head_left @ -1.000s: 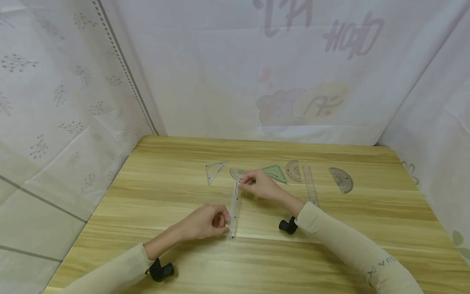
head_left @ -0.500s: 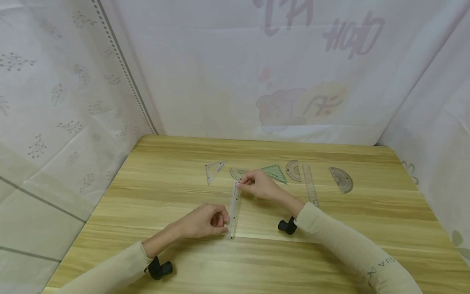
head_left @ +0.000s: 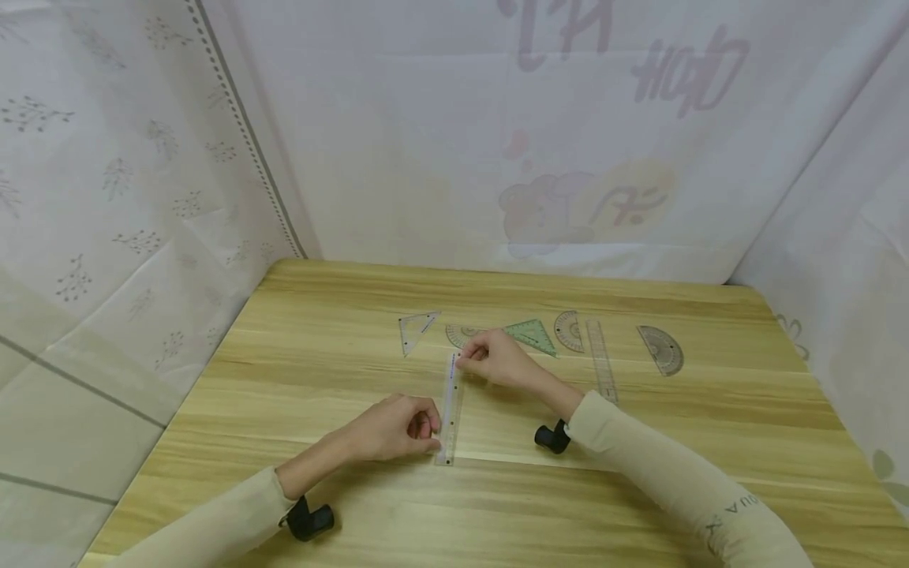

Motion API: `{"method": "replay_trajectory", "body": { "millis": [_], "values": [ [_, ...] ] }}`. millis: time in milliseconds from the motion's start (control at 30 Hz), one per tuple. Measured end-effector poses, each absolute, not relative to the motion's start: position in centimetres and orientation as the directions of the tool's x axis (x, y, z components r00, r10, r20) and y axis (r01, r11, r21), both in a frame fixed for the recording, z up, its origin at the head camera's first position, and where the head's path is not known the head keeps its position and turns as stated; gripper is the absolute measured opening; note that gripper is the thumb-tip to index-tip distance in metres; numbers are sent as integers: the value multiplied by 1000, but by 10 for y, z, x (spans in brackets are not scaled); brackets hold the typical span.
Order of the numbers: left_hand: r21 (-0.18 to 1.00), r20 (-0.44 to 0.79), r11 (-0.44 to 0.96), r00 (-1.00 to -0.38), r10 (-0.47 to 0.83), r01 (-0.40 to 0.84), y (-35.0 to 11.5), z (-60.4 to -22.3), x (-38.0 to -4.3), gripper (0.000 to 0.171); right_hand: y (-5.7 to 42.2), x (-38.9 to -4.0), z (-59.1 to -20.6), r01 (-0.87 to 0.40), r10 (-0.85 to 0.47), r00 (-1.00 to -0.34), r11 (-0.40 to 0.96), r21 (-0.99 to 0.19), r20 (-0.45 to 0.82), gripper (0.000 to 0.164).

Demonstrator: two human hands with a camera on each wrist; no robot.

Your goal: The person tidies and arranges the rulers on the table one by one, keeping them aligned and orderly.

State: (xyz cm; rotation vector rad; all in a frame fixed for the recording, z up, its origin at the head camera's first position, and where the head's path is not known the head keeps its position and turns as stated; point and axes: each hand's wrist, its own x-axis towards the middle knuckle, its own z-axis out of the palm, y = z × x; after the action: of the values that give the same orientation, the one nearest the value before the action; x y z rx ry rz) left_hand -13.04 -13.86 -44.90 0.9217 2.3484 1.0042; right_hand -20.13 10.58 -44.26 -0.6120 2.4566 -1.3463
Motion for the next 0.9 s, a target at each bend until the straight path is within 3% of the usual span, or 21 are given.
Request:
{"method": "replay_trajectory", "body": {
  "millis": [500,900],
  "values": [
    [710,-146,576,-715,684,405,-139,-443,-123,17,101,-201,-444,-268,-521,-853,486,-832,-30,13],
    [673,-183,617,-716,673,408,-142,-443,-117,19,98,-197,-447,-220,-538,-836,508,-833,-107,15]
  ]
}}
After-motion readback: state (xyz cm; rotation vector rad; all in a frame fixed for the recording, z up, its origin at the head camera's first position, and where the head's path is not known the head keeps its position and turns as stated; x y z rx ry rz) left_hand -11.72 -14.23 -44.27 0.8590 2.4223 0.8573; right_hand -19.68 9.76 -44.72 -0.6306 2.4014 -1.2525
